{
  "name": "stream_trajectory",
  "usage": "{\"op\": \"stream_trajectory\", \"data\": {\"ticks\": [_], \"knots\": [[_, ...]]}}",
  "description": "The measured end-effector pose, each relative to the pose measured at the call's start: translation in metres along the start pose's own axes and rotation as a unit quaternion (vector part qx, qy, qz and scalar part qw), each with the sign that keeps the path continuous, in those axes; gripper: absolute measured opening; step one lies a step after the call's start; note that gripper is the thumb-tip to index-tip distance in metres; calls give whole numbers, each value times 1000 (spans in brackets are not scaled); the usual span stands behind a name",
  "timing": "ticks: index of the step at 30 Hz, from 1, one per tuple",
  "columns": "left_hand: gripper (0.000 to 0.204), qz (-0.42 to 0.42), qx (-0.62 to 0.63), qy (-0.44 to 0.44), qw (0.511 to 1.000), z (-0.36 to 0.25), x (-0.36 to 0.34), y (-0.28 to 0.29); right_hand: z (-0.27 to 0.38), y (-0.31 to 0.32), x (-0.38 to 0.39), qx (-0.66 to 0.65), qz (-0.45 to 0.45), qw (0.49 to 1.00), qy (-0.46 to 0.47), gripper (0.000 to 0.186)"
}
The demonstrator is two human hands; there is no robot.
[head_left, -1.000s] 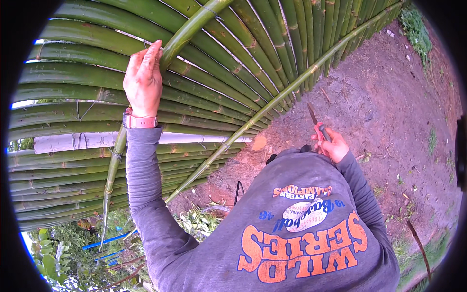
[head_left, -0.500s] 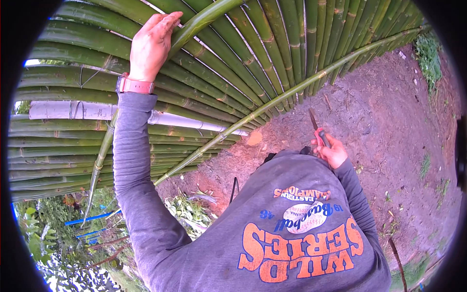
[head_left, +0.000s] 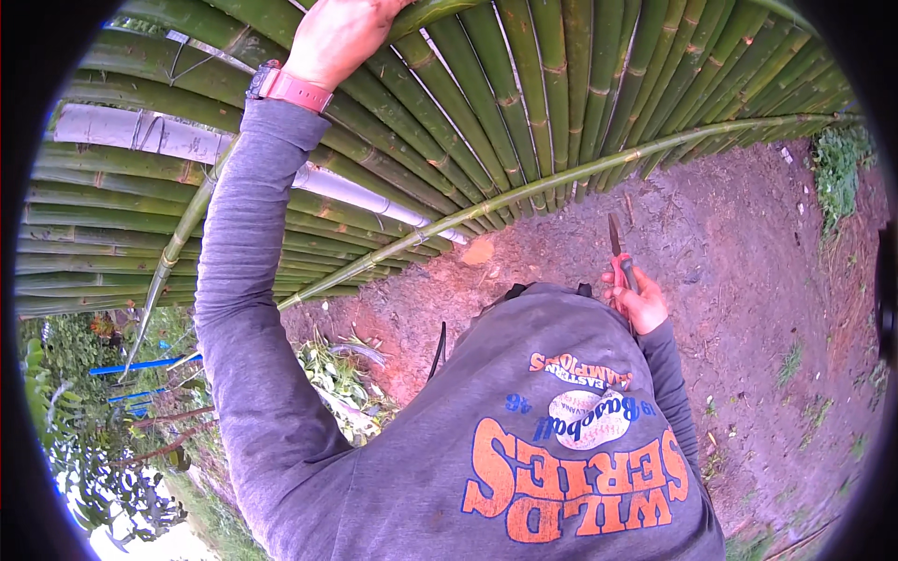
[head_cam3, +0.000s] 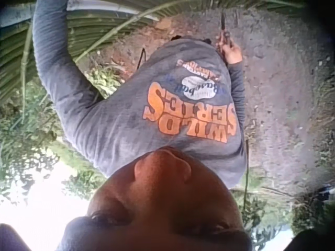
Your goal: The person builds a bamboo fence by securing vertical bamboo poles to a horizontal cross-bar with wire, using pliers to twist and cut the wire.
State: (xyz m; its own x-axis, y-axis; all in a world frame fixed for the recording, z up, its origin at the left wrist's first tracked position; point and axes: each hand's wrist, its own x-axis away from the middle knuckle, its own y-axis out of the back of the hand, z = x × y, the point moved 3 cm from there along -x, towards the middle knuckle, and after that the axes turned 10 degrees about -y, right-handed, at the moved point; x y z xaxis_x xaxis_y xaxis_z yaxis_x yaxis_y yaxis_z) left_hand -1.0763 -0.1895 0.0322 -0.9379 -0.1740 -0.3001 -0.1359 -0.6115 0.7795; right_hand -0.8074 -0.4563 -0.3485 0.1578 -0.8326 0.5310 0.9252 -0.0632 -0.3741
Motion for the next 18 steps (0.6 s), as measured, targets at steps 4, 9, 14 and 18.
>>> {"op": "stream_trajectory", "data": {"ticks": [4,9,14,18], "knots": [[24,-30,23,-2,999,5,4,1,-1,1,-1,2,-4,1000,15,51],[25,-22,22,-8,999,5,3,3,3,-3,0,6,-1,1000,17,50],[25,-40,35,-15,998,9,2,1,4,-6,1,-1,4,1000,19,50],[25,-76,58,7,995,8,5,-3,5,-6,3,1,-4,1000,16,50]]}}
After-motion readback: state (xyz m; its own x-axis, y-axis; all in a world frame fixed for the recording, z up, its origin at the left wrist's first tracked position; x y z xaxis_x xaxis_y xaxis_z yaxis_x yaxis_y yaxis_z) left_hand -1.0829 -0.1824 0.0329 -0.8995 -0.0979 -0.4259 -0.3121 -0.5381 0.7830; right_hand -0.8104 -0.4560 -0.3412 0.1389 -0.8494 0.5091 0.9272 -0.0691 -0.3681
